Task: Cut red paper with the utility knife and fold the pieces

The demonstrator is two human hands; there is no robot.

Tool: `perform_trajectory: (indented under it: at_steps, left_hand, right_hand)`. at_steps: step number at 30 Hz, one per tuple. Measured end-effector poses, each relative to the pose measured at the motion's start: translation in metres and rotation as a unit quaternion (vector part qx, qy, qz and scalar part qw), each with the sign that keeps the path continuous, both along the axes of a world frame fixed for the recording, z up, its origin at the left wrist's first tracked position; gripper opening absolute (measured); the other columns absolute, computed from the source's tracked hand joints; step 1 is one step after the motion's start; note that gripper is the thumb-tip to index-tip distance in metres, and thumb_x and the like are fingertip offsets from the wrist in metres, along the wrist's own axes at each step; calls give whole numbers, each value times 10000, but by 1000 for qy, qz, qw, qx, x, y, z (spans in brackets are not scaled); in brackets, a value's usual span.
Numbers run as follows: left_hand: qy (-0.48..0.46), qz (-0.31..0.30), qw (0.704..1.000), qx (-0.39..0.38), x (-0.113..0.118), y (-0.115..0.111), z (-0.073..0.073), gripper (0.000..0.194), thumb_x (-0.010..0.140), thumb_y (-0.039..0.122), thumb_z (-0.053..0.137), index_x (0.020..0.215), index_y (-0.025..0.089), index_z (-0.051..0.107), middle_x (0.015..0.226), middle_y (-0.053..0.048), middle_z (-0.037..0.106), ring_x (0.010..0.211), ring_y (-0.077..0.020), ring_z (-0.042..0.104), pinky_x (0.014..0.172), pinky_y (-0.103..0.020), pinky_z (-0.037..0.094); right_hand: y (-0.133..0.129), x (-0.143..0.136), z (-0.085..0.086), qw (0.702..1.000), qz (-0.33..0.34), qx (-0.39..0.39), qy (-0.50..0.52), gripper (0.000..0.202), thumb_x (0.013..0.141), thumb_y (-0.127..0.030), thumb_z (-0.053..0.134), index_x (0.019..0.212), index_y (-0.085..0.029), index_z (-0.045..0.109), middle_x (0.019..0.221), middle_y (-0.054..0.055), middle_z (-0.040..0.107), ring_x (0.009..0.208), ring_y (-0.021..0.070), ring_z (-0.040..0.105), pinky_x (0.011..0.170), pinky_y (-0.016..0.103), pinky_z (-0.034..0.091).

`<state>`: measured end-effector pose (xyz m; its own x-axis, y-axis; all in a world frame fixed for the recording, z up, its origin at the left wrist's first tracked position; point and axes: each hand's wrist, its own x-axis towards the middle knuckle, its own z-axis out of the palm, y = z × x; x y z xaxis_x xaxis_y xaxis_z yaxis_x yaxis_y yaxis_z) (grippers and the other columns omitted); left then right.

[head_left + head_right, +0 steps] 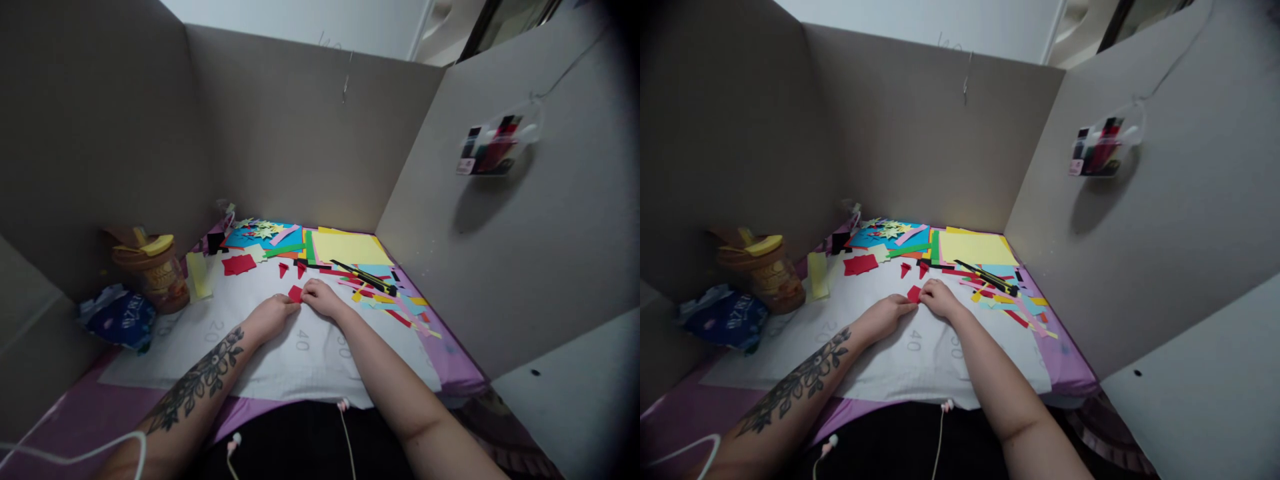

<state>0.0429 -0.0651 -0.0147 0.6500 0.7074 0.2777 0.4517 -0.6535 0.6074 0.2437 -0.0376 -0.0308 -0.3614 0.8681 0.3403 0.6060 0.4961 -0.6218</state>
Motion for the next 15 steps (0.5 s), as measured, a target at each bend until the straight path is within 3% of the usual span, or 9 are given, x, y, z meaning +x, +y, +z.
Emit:
perform_trajectory:
  at_steps: [15]
  left_hand:
    - [22,7,999,38,1,2,-7,280,801,161,471,940,212,708,936,-88,672,923,-244,586,843,-284,404]
  right_hand:
    - [6,-7,-3,996,-87,-14,2,130,686,-89,567,584,-167,592,713,3,528,681,128,507,648,243,402]
